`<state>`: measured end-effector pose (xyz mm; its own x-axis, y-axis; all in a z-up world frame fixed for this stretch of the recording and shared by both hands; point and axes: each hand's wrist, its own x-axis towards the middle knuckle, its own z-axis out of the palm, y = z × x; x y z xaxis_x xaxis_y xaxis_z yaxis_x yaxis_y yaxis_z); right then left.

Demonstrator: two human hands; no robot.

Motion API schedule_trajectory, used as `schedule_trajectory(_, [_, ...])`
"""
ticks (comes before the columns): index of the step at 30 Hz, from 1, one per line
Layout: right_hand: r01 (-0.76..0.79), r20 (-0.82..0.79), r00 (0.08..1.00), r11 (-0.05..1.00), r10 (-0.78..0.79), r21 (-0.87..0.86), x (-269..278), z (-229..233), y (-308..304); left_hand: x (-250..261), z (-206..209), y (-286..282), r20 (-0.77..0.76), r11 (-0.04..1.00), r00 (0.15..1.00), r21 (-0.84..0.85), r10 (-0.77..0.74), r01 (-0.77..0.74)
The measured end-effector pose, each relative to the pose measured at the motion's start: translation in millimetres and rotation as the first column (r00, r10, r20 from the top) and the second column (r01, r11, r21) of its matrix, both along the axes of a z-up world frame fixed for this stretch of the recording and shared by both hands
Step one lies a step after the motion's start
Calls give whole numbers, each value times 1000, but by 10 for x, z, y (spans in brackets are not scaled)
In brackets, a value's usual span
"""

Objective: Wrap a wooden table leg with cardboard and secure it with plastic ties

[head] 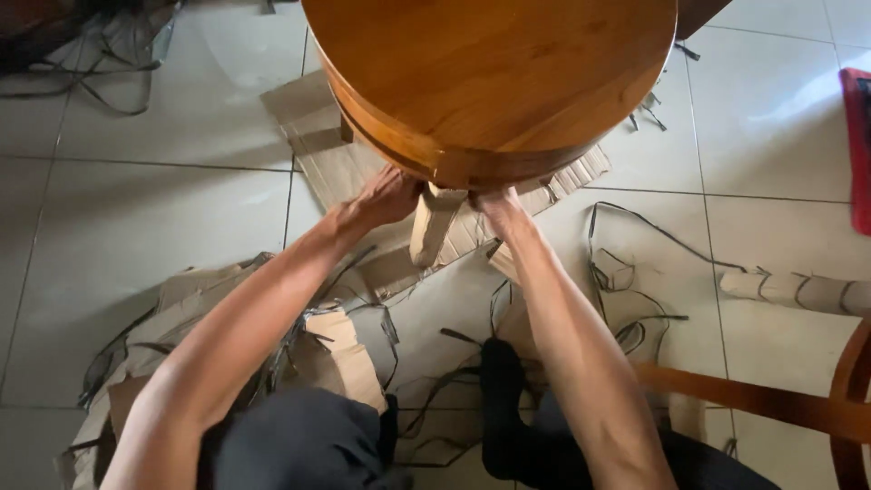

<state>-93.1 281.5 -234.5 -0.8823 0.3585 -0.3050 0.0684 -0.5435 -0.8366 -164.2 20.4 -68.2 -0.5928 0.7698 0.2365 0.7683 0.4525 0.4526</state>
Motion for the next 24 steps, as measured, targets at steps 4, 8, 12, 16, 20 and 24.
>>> schedule_trajectory(4, [-249, -103, 968, 938, 230, -241, 121, 290, -141, 54, 241, -114, 386, 973, 922, 199, 30, -115])
schedule_trajectory(8, [-86, 89, 995, 779, 39, 621, 464, 1255, -617, 160, 250, -428, 373, 926, 916, 274, 148, -261])
schedule_trajectory(12, [-93, 168, 979, 482, -114, 871, 554, 1104, -704, 283, 100, -583, 316, 907, 928, 300, 198, -295])
schedule_trajectory(16, [72, -38, 992, 282, -124, 957, 780, 1046, -882, 462, 16, -655, 391, 857, 897, 371, 207, -359])
schedule_trajectory(20, [308, -301, 951, 111, -70, 945, 992, 1250, -1173, 834, 229, -620, 468, 796, 862, 438, 195, -418])
schedule_trajectory(24, [325, -322, 945, 98, -49, 941, 1020, 1201, -1345, 1026, 347, -567, 492, 779, 858, 478, 145, -406])
